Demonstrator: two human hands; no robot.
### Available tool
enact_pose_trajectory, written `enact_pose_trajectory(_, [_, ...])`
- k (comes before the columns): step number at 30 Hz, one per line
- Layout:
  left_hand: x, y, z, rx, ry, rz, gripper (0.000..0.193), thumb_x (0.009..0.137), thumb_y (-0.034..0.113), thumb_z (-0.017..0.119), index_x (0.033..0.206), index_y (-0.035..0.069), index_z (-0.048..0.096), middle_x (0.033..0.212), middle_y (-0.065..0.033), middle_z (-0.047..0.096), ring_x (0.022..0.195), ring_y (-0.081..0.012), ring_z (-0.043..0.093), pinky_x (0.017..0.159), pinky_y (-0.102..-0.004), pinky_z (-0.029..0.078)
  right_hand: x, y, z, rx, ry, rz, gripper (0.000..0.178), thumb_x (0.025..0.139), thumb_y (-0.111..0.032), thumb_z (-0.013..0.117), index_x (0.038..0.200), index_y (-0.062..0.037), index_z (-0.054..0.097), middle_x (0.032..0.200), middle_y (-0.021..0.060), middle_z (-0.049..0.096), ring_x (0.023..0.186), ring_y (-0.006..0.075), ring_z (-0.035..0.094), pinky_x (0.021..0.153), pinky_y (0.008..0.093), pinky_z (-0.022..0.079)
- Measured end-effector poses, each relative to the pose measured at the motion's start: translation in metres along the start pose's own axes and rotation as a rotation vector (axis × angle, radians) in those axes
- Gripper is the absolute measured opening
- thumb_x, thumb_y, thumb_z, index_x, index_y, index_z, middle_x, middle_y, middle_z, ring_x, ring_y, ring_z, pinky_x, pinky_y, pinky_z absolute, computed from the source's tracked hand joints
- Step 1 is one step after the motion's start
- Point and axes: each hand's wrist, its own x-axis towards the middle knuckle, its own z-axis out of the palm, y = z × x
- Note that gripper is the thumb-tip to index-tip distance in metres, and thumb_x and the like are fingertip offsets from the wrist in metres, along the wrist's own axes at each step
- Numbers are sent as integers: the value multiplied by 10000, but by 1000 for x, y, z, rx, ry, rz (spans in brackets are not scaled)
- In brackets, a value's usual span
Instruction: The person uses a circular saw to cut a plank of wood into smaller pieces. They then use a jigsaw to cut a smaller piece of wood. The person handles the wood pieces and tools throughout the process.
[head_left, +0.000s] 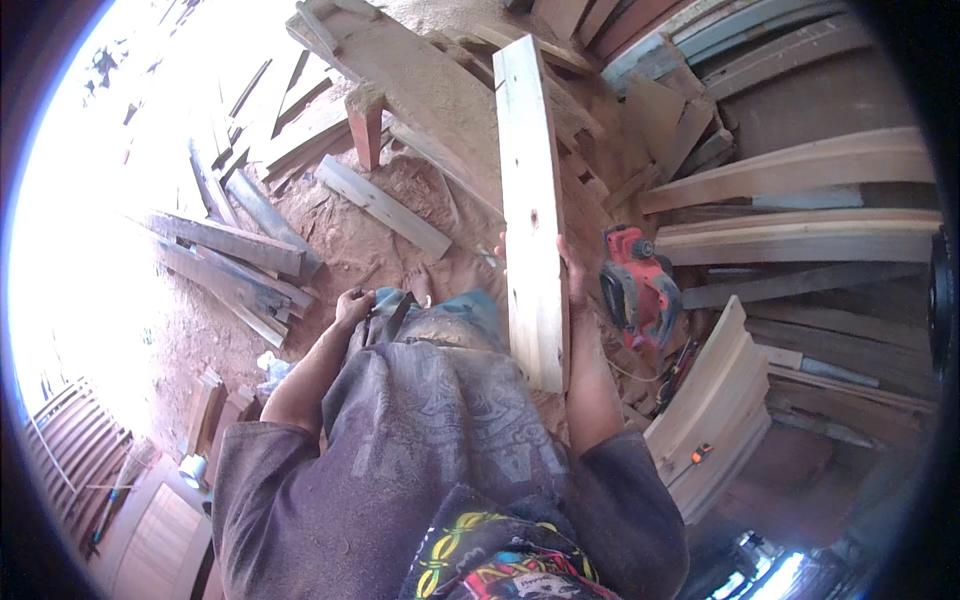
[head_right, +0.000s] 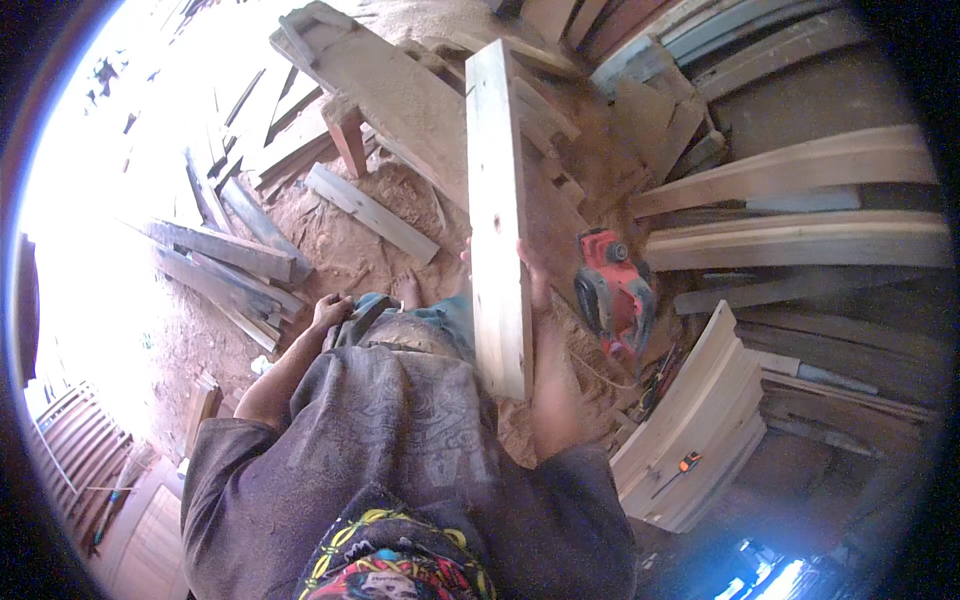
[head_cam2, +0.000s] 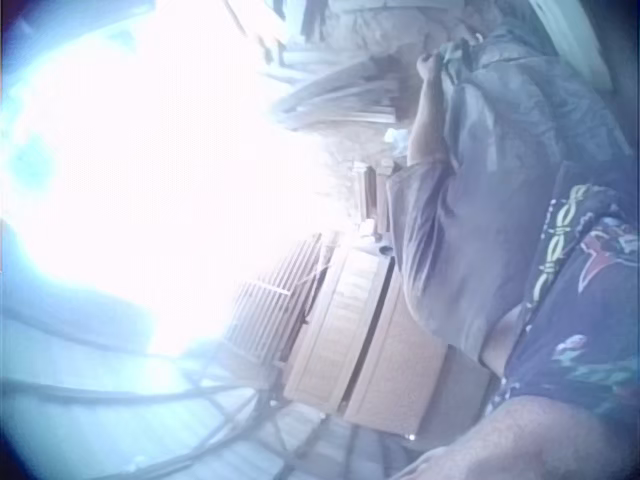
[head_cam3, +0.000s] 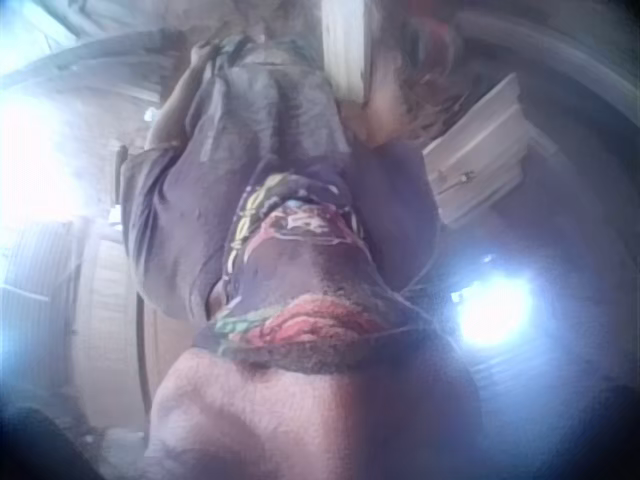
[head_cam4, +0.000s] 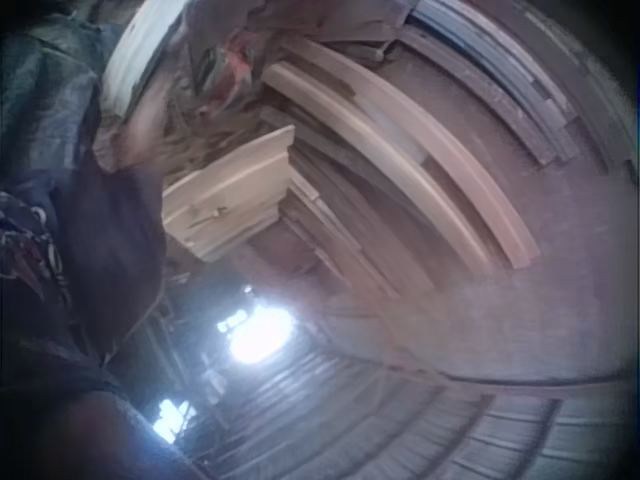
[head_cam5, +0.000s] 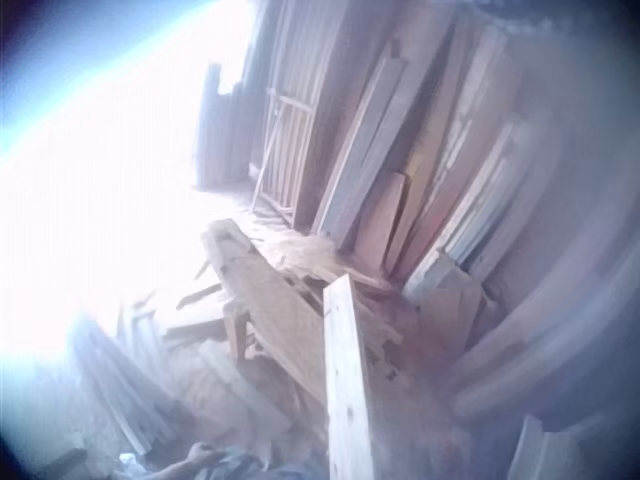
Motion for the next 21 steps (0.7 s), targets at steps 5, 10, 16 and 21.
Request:
enact_pose_trajectory(5, [-7, 10, 0, 93, 6, -16, 295, 934, 351, 771, 904, 59, 792, 835, -35, 777, 762, -135, 723, 740, -325, 578, 15, 8, -27, -398, 180, 167, 803, 971, -513, 769, 1569, -49, 500, 1419, 113, 619, 1309, 201, 623, 1053, 386, 541])
enact_pose_trajectory(10, [-7, -4, -11, 110, 10, -33, 285, 915, 340, 789, 922, 56, 782, 835, -43, 777, 754, -138, 720, 728, -326, 577, 24, 19, 1, -754, 262, -138, 943, 857, -415, 877, 1595, -8, 452, 1368, 122, 605, 1226, 225, 622, 1122, 394, 471])
enact_pose_trajectory(16, [-16, 18, -6, 371, -52, 11, 338, 919, 356, 784, 924, 18, 794, 867, -70, 788, 809, -169, 722, 754, -340, 566, 10, 15, 20, -778, 319, -152, 1095, 773, -429, 923, 1634, 16, 414, 1477, 228, 561, 1321, 297, 590, 1124, 409, 487])
enact_pose_trajectory(21, [1, 7, -11, 382, -192, 117, 377, 949, 375, 805, 1030, 8, 786, 940, -74, 789, 839, -134, 693, 764, -324, 554, -42, 11, 35, -1009, 570, -240, 1110, 719, -452, 943, 1617, -10, 463, 1548, 262, 553, 1450, 337, 534, 1214, 422, 420])
